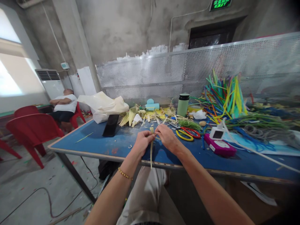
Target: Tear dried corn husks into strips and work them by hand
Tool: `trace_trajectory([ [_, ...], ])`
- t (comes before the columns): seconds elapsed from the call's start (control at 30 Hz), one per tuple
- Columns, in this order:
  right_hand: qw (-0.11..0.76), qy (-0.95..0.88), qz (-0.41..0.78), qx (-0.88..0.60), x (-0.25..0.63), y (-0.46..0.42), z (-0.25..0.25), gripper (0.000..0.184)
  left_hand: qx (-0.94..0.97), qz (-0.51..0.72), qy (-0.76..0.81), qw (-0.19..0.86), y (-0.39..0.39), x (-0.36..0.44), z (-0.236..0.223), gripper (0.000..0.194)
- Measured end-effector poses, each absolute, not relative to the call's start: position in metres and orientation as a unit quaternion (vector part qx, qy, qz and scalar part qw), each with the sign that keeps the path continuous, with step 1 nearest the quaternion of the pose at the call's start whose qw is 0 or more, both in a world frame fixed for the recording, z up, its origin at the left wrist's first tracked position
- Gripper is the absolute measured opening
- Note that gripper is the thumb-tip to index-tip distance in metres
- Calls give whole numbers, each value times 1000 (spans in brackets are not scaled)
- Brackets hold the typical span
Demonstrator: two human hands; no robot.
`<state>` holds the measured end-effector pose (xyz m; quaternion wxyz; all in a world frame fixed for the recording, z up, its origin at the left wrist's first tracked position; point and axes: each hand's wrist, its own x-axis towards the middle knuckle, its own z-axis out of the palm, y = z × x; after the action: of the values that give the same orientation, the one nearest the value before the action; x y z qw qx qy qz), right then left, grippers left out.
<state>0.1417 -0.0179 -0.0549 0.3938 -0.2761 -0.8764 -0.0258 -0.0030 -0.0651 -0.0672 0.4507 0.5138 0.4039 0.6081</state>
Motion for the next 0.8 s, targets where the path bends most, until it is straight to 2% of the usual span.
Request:
trace_trajectory([
  [0.17, 393, -876, -30, -278, 143, -17, -55, 16, 516, 606, 394, 459, -67, -3, -66, 28],
  [0.33, 414, -870, -27, -266, 143, -24, -51, 18, 497, 589, 348, 534, -69, -4, -66, 33],
  [0.53, 506, -809, -37, -297, 144, -41, -38, 13, 416, 640, 297, 573, -66, -7, -66, 27],
  [0.6, 486, -811, -37, -324, 144, -44, -37, 19, 376, 659, 288, 584, -64, -9, -65, 27],
  [0.67, 428, -835, -15, -345, 142, -45, -38, 26, 358, 669, 280, 588, -63, -9, -64, 27],
  [0.8, 358, -865, 48, -349, 139, -44, -43, 18, 372, 660, 278, 590, -64, -10, -65, 27],
])
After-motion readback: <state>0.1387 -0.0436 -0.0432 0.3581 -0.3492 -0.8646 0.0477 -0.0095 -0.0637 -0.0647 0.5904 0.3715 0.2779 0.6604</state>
